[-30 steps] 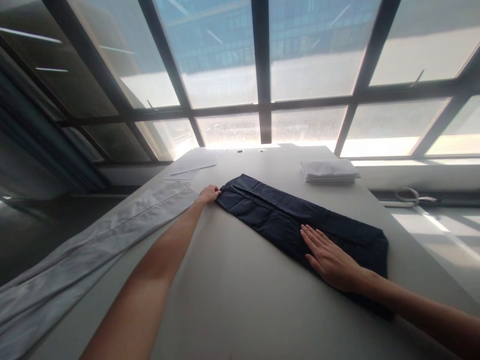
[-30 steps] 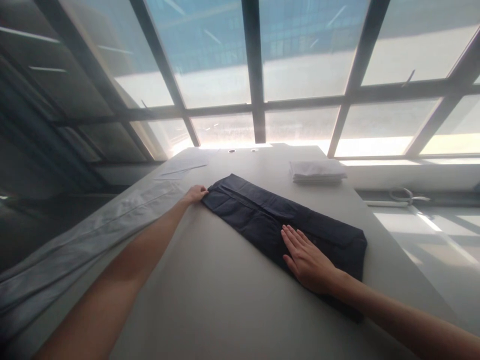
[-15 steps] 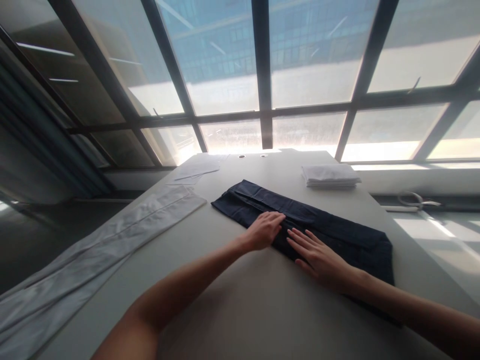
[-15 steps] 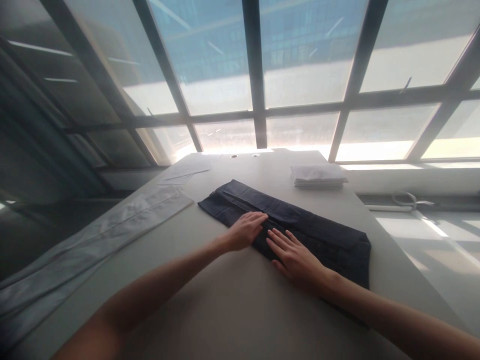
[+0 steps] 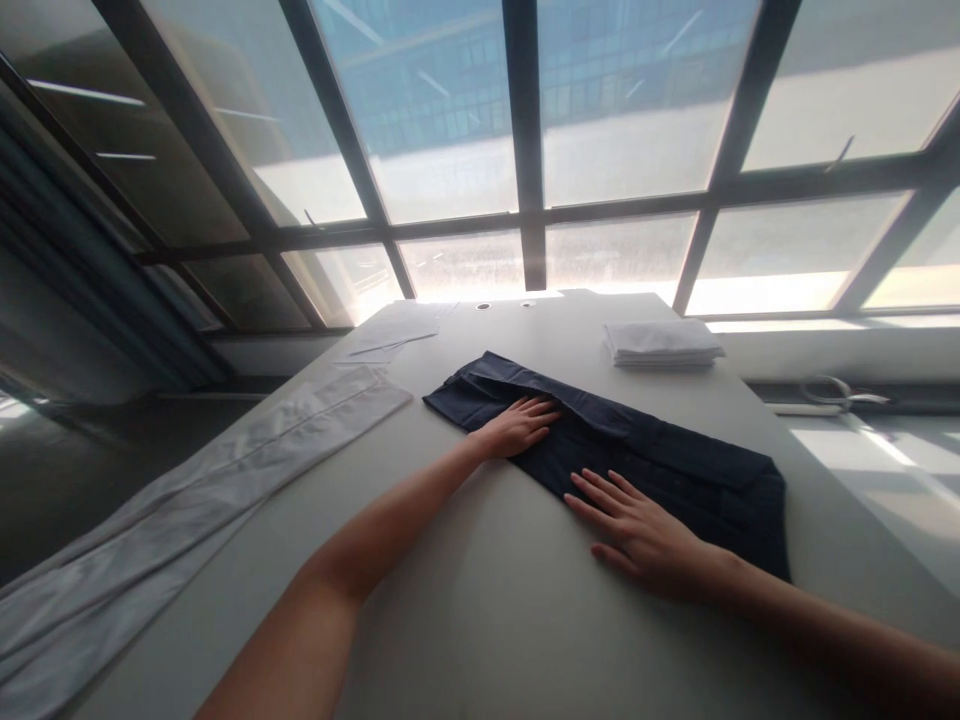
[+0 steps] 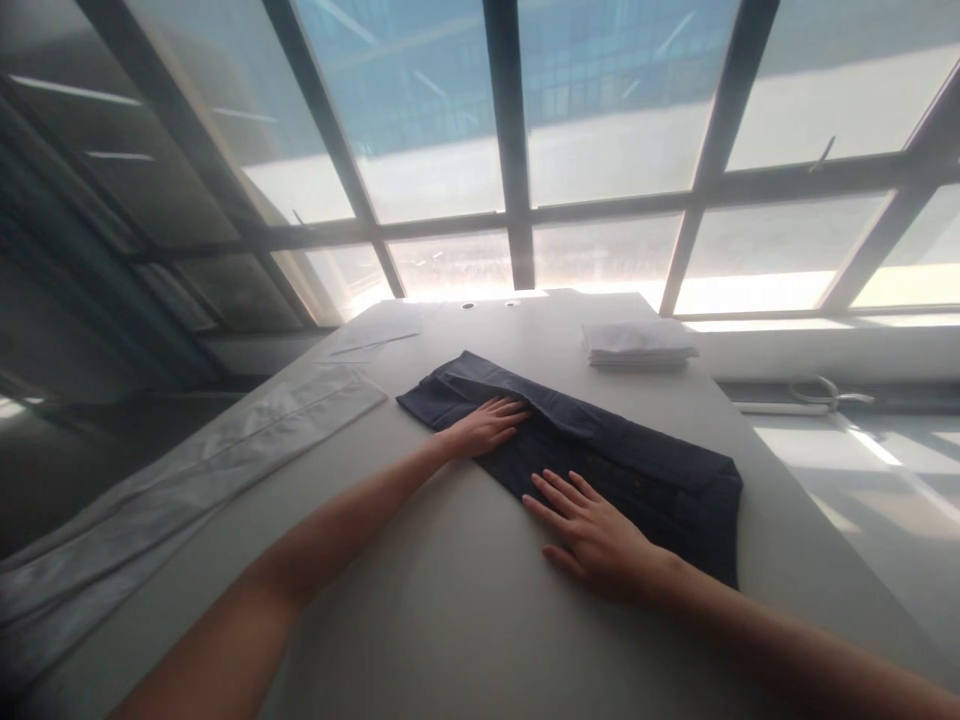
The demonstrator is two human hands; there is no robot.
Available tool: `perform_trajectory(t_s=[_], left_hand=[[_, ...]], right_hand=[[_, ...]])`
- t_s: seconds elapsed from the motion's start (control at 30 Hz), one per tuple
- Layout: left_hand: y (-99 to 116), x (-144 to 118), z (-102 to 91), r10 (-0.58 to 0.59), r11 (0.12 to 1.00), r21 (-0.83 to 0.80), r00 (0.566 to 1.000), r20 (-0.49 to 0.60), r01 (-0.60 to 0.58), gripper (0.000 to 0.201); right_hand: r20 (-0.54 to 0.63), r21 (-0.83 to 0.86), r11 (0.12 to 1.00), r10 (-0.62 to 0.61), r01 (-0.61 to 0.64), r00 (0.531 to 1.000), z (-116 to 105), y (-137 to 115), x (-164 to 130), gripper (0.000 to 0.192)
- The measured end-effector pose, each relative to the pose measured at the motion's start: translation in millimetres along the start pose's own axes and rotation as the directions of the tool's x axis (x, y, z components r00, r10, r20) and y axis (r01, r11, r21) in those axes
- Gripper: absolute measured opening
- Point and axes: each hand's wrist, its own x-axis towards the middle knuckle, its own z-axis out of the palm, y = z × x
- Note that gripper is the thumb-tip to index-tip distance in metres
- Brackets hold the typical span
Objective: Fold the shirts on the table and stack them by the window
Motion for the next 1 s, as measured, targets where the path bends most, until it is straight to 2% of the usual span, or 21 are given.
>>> perform_trajectory(t_s=[0.07, 0.17, 0.23, 0.33, 0.37, 0.43, 0.53, 0.63, 0.7, 0.8, 0.9, 1.0], left_hand=[[3, -5, 0.0, 0.045, 0.999, -0.012, 0.993, -0.11, -0.046, 0.039], [27, -15, -2.5, 0.092, 0.994, -0.029, 0.969, -0.231, -0.101, 0.036], [52, -16, -4.2, 0.165, 0.984, -0.038, 0.964, -0.207, -0.176, 0.04], [83, -2, -3.2, 0.261, 0.963, -0.038, 0.96, -0.099, -0.266, 0.053], [88, 6, -1.6, 0.24, 0.97, -0.029, 0.967, -0.087, -0.243, 0.055], [89, 25, 3.5, 0.118, 0.993, -0.009, 0.989, -0.09, -0.119, 0.056], [77, 46, 14.4, -0.051, 0.999, 0.0, 0.998, -0.021, 0.051, 0.056], [67, 51, 25.0, -0.076, 0.997, -0.017, 0.996, 0.039, 0.077, 0.055], [63, 50, 28.8, -0.07, 0.997, -0.042, 0.997, 0.037, 0.072, 0.054], [51, 49, 28.0, -0.058, 0.995, -0.073, 0.997, 0.05, 0.061, 0.054], [18, 46, 20.3, -0.09, 0.995, -0.043, 0.994, 0.061, 0.093, 0.053], [-34, 32, 6.9, -0.26, 0.966, 0.022, 0.964, 0.061, 0.259, 0.052]], right_hand=[[-0.006, 0.001, 1.0, -0.004, 0.004, 1.0, -1, 0, 0, 0.067], [-0.02, 0.009, 1.0, 0.008, -0.008, 1.0, -1, -2, 1, 0.066], [-0.039, 0.023, 0.999, 0.025, -0.024, 0.999, -2, -3, 1, 0.068], [-0.067, 0.036, 0.999, 0.039, -0.036, 0.997, -1, -3, 3, 0.073], [-0.068, 0.035, 0.999, 0.039, -0.036, 0.997, 0, -2, 4, 0.073], [-0.062, 0.032, 0.999, 0.04, -0.038, 0.997, 0, -2, 4, 0.072], [-0.058, 0.065, 0.997, 0.048, -0.044, 0.997, 0, -2, 2, 0.067], [-0.127, 0.174, 0.979, 0.132, -0.109, 0.983, -5, 2, 5, 0.054], [-0.232, 0.216, 0.953, 0.263, -0.214, 0.936, -10, 10, 13, 0.052], [-0.328, 0.137, 0.913, 0.407, -0.384, 0.852, -13, 26, 36, 0.06], [-0.276, 0.001, 0.882, 0.454, -0.472, 0.847, -8, 42, 59, 0.066], [-0.229, -0.086, 0.881, 0.437, -0.465, 0.87, 2, 51, 68, 0.064]])
